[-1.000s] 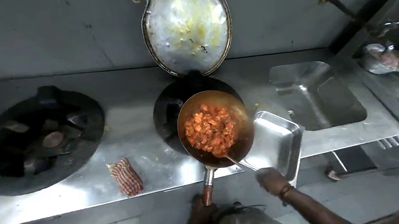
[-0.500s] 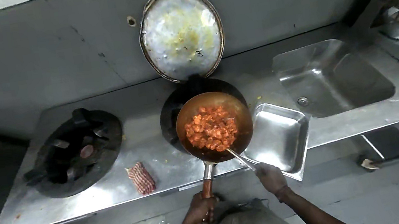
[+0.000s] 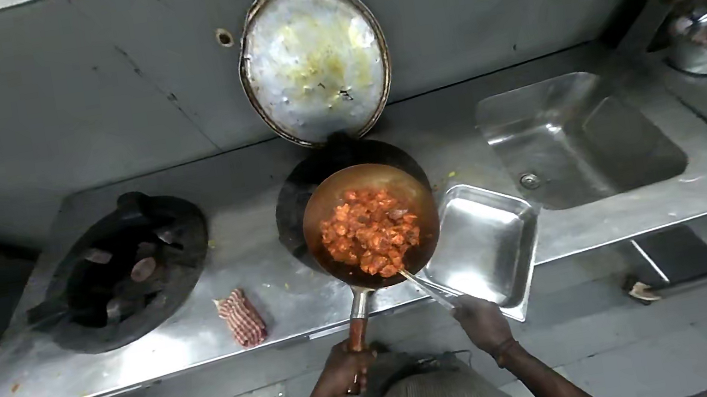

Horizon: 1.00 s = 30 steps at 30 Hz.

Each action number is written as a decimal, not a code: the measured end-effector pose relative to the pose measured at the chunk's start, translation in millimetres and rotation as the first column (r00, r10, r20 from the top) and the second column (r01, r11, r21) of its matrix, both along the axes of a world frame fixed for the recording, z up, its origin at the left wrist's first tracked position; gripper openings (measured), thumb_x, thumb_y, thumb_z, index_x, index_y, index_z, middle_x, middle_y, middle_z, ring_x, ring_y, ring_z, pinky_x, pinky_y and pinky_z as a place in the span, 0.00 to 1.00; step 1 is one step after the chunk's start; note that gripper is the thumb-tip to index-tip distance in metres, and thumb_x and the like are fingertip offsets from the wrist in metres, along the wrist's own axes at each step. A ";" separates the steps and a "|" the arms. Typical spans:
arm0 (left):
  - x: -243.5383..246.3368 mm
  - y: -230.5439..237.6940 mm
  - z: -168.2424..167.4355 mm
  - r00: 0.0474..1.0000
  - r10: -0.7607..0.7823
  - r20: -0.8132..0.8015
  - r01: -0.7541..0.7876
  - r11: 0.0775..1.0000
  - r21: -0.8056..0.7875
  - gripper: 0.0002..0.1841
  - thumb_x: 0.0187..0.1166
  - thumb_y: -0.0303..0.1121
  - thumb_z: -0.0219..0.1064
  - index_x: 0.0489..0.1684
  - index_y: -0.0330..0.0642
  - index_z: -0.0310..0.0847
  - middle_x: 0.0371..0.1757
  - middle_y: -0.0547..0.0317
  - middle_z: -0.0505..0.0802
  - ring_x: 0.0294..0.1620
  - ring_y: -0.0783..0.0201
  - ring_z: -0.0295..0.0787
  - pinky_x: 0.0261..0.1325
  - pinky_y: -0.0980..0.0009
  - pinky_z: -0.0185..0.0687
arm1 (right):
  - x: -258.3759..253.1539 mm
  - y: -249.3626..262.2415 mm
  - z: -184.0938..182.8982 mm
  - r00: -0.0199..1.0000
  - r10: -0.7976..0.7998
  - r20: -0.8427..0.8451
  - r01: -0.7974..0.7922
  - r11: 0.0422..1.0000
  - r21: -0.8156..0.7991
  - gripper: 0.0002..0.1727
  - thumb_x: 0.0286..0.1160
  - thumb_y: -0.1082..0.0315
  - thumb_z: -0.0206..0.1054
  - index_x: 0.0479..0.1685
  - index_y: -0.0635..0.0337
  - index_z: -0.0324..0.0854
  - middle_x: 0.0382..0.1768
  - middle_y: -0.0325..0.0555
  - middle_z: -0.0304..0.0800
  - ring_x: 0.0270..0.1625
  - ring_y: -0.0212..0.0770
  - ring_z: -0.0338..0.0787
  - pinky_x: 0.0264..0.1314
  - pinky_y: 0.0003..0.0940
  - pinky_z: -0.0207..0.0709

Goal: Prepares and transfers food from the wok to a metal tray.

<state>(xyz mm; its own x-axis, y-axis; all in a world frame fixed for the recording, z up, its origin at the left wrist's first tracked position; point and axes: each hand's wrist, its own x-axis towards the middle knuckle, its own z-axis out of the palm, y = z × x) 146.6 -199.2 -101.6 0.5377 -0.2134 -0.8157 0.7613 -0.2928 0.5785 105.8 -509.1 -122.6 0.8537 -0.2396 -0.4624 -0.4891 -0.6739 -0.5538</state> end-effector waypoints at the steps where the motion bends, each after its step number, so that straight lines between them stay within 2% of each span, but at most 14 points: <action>1: 0.5 -0.2 0.4 1.000 -0.003 -0.004 0.003 1.000 0.002 0.12 0.78 0.31 0.72 0.52 0.38 0.76 0.21 0.60 0.79 0.14 0.67 0.76 0.18 0.71 0.80 | -0.5 -1.1 0.3 1.000 -0.004 0.001 0.004 1.000 0.005 0.15 0.85 0.58 0.63 0.61 0.50 0.90 0.44 0.48 0.95 0.49 0.49 0.93 0.58 0.55 0.84; 11: 1.2 -1.5 -0.9 1.000 -0.005 -0.021 0.005 1.000 0.007 0.12 0.77 0.30 0.72 0.51 0.38 0.76 0.21 0.61 0.78 0.13 0.66 0.76 0.19 0.71 0.80 | 0.8 -10.8 16.0 1.000 -0.029 0.008 0.028 0.997 0.067 0.15 0.85 0.59 0.63 0.61 0.52 0.89 0.40 0.46 0.95 0.41 0.45 0.93 0.53 0.50 0.85; 17: -1.5 -3.7 -2.2 1.000 0.012 -0.016 -0.012 1.000 -0.014 0.10 0.78 0.28 0.71 0.50 0.37 0.76 0.20 0.60 0.79 0.13 0.67 0.75 0.17 0.72 0.78 | -10.3 -21.5 19.5 0.997 -0.070 0.036 0.065 0.990 0.128 0.16 0.84 0.60 0.64 0.61 0.54 0.89 0.42 0.47 0.95 0.42 0.44 0.93 0.55 0.48 0.86; 25: -0.3 -0.7 -2.6 1.000 0.008 0.000 -0.008 1.000 -0.005 0.10 0.78 0.28 0.71 0.50 0.37 0.76 0.20 0.60 0.79 0.13 0.67 0.75 0.17 0.71 0.78 | -31.9 -46.6 43.0 0.970 -0.195 0.141 0.170 0.970 0.171 0.13 0.81 0.64 0.67 0.57 0.57 0.91 0.29 0.44 0.91 0.29 0.40 0.88 0.41 0.43 0.84; 30: -1.4 -0.4 0.6 1.000 0.001 -0.008 -0.001 1.000 0.005 0.10 0.79 0.28 0.69 0.50 0.37 0.75 0.20 0.60 0.79 0.12 0.67 0.76 0.16 0.71 0.78 | -53.9 -76.4 56.5 0.936 -0.332 0.120 0.311 0.936 0.162 0.12 0.82 0.66 0.67 0.57 0.58 0.91 0.27 0.43 0.90 0.25 0.38 0.85 0.33 0.40 0.82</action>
<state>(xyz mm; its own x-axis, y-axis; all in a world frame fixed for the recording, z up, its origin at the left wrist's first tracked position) 145.1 -199.6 -101.1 0.5311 -0.2088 -0.8211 0.7662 -0.2953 0.5707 51.9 -585.6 -66.1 0.8011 -0.4551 -0.3888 -0.5752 -0.4058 -0.7103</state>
